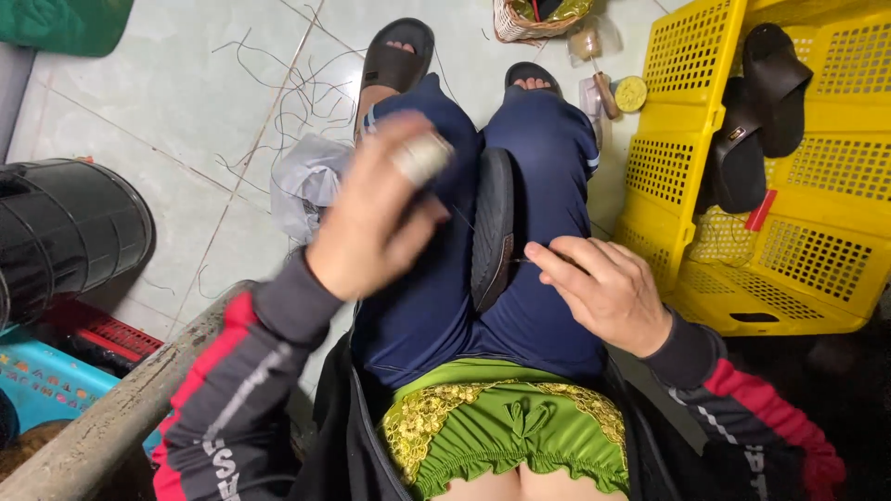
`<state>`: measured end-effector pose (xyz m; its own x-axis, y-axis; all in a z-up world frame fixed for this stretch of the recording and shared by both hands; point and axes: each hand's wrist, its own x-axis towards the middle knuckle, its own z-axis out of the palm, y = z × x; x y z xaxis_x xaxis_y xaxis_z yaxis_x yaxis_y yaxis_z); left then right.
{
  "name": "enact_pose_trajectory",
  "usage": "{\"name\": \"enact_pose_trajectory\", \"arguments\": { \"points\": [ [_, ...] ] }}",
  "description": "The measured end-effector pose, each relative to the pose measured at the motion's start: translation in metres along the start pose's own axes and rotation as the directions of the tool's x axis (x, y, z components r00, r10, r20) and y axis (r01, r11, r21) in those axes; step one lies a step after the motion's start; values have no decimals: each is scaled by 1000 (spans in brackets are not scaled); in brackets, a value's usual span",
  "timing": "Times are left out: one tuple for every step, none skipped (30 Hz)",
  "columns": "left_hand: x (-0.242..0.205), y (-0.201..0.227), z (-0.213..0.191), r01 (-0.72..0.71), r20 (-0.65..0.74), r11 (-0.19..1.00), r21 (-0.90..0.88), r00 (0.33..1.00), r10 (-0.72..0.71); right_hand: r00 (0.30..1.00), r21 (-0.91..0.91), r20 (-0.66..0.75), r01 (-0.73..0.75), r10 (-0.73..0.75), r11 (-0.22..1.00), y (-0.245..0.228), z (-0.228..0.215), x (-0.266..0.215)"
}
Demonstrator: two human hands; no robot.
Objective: Hand-sewing a rubber sole onto a shoe using a needle and thread while sitting on the floor.
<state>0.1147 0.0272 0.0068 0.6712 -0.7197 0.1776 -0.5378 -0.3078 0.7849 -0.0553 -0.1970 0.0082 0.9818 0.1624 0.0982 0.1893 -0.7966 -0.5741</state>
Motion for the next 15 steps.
{"name": "enact_pose_trajectory", "arguments": {
  "points": [
    [-7, 11, 7, -42, 85, 994, -101, 995, 50, 1000, -42, 27, 15, -14, 999, 1, -2, 2],
    [-13, 22, 14, -74, 163, 976, -204, 981, 109, 998, -83, 54, 31, -26, 996, 1, -3, 4],
    [-20, 22, 25, -72, 158, 976, -204, 982, 106, 998, -83, 58, 35, -31, 996, 4, -2, 3],
    [-26, 22, 36, -90, 107, 966, -244, 987, 119, 995, -104, 64, 85, -78, 991, 6, 0, 3],
    [-31, 22, 47, -112, 57, 953, -282, 989, 133, 990, -126, 67, 131, -123, 983, 9, 1, 2],
    [-33, 21, 50, -112, 55, 953, -282, 990, 133, 990, -127, 68, 133, -125, 983, 10, 2, 2],
    [-35, 20, 53, -104, 53, 967, -233, 991, 119, 990, -141, 67, 131, -123, 981, 11, 3, 2],
    [-37, 19, 56, -95, 50, 978, -183, 993, 106, 990, -155, 66, 130, -121, 979, 12, 4, 1],
    [-36, 20, 54, -95, 52, 978, -186, 993, 107, 991, -156, 67, 126, -117, 980, 12, 3, 0],
    [-34, 21, 53, -84, 65, 976, -202, 993, 99, 989, -172, 83, 134, -121, 976, 12, 3, 0],
    [-33, 21, 51, -72, 73, 974, -213, 993, 90, 987, -187, 100, 146, -129, 971, 13, 3, 1],
    [-33, 21, 50, -71, 72, 974, -213, 993, 88, 986, -187, 102, 148, -131, 971, 12, 3, 0],
    [-33, 21, 51, -86, 44, 970, -228, 994, 99, 985, -198, 117, 146, -125, 969, 11, 2, 0],
    [-33, 21, 51, -101, 16, 965, -241, 994, 108, 984, -209, 132, 144, -118, 967, 10, 2, -1],
    [-33, 20, 52, -99, 17, 965, -241, 994, 106, 984, -207, 133, 145, -119, 967, 8, 1, 0]
  ]
}}
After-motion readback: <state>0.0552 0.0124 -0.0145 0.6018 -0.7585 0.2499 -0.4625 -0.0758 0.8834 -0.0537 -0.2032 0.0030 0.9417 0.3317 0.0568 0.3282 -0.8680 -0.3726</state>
